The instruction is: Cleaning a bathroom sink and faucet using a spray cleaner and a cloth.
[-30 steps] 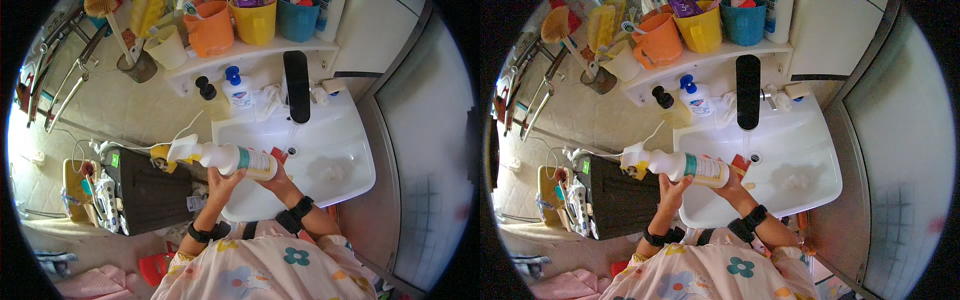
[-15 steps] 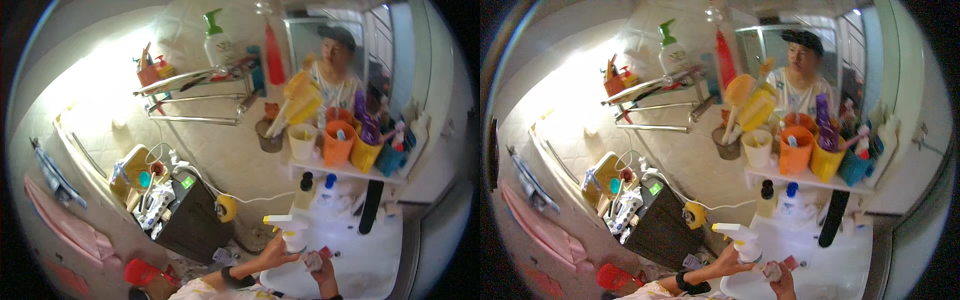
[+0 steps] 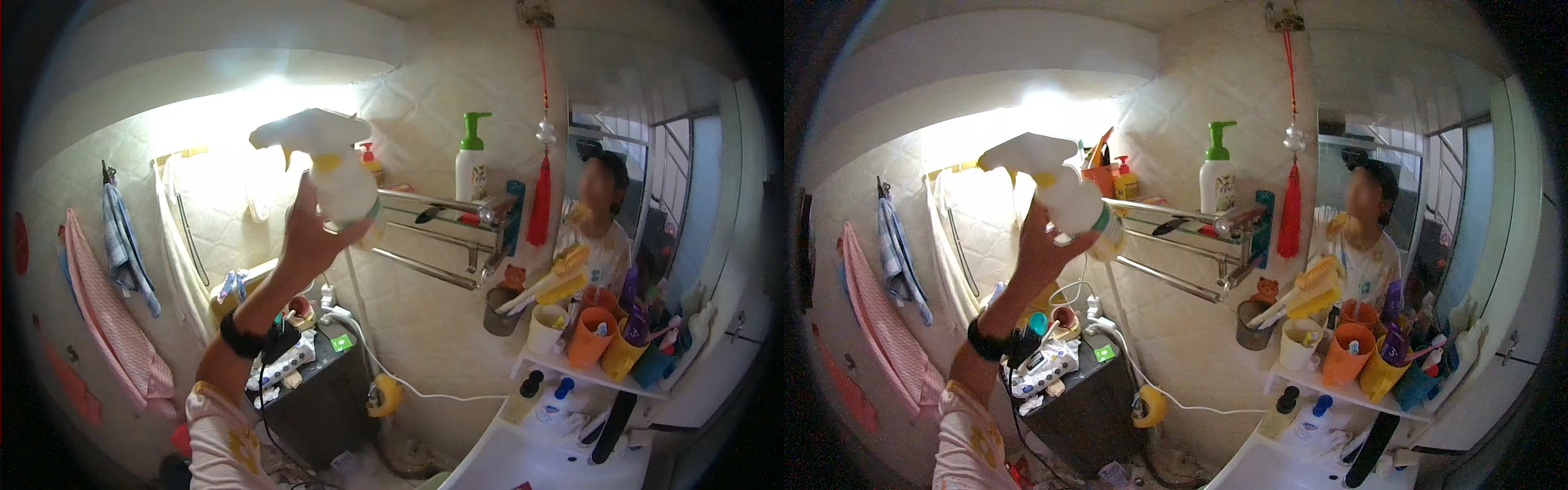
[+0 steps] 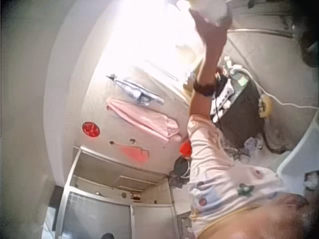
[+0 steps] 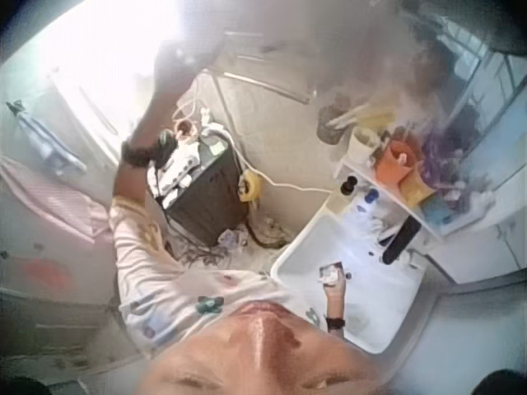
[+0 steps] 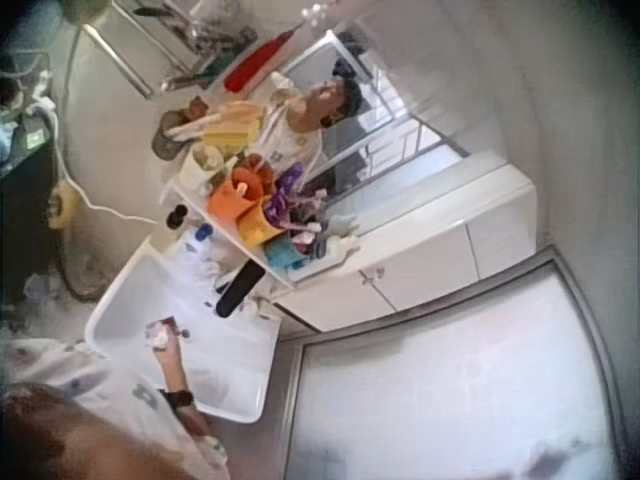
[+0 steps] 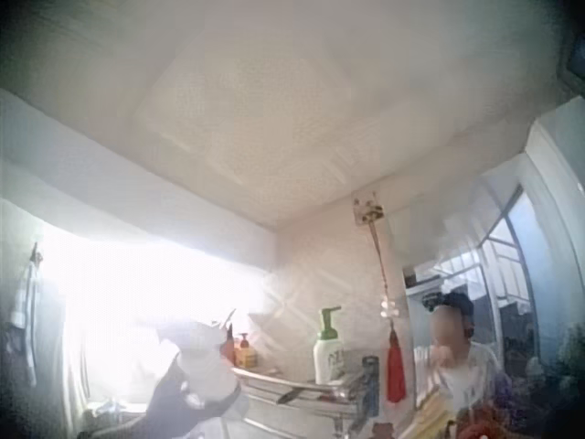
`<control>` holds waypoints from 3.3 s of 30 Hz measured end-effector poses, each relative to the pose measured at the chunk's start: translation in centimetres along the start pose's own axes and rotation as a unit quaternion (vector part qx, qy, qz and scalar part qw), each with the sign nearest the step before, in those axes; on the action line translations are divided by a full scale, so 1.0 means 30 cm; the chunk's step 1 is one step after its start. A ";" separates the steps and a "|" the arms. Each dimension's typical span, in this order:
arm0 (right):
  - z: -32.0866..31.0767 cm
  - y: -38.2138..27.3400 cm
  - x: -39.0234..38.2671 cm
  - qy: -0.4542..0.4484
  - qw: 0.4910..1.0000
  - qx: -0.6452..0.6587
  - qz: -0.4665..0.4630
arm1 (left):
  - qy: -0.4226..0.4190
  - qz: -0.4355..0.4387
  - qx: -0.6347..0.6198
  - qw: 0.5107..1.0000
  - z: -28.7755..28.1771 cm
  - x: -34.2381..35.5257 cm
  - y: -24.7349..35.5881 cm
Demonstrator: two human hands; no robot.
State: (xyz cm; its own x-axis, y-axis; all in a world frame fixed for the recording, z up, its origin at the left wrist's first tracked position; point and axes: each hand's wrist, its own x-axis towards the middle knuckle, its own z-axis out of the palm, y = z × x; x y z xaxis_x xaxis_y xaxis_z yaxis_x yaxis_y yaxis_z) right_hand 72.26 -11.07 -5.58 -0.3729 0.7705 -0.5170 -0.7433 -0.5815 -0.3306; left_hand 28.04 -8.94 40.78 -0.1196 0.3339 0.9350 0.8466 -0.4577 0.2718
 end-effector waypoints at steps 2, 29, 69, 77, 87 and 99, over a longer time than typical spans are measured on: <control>0.044 0.018 0.005 -0.059 0.998 -0.020 0.009 | 0.014 0.029 -0.026 0.999 0.028 0.139 -0.064; 0.160 0.200 -0.082 0.054 0.948 -0.233 -0.210 | -0.242 -0.161 -0.071 0.954 0.435 0.560 -0.563; -0.229 -0.052 0.319 0.220 0.450 -0.860 -0.100 | -0.666 -0.195 -0.196 0.693 0.813 -1.500 0.244; -0.323 -0.201 0.292 0.149 0.511 -0.818 -0.217 | -0.585 -0.237 -0.122 0.766 1.062 -1.646 0.271; -0.223 -0.288 0.176 0.189 0.666 -0.674 -0.259 | -0.321 -0.709 -0.626 0.039 1.163 -1.535 0.528; -0.108 -0.214 0.211 0.275 0.564 -0.639 -0.445 | -0.274 -0.769 -0.571 0.087 1.193 -1.590 0.588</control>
State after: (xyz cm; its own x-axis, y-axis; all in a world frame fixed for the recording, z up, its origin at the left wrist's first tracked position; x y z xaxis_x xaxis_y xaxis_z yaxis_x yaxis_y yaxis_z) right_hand 76.47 -3.29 -9.28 0.3221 0.9127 0.2514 0.6381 -0.0131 -0.7698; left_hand 67.25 -3.46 -7.18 0.6718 0.5689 -0.4744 -0.5926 0.7970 0.1167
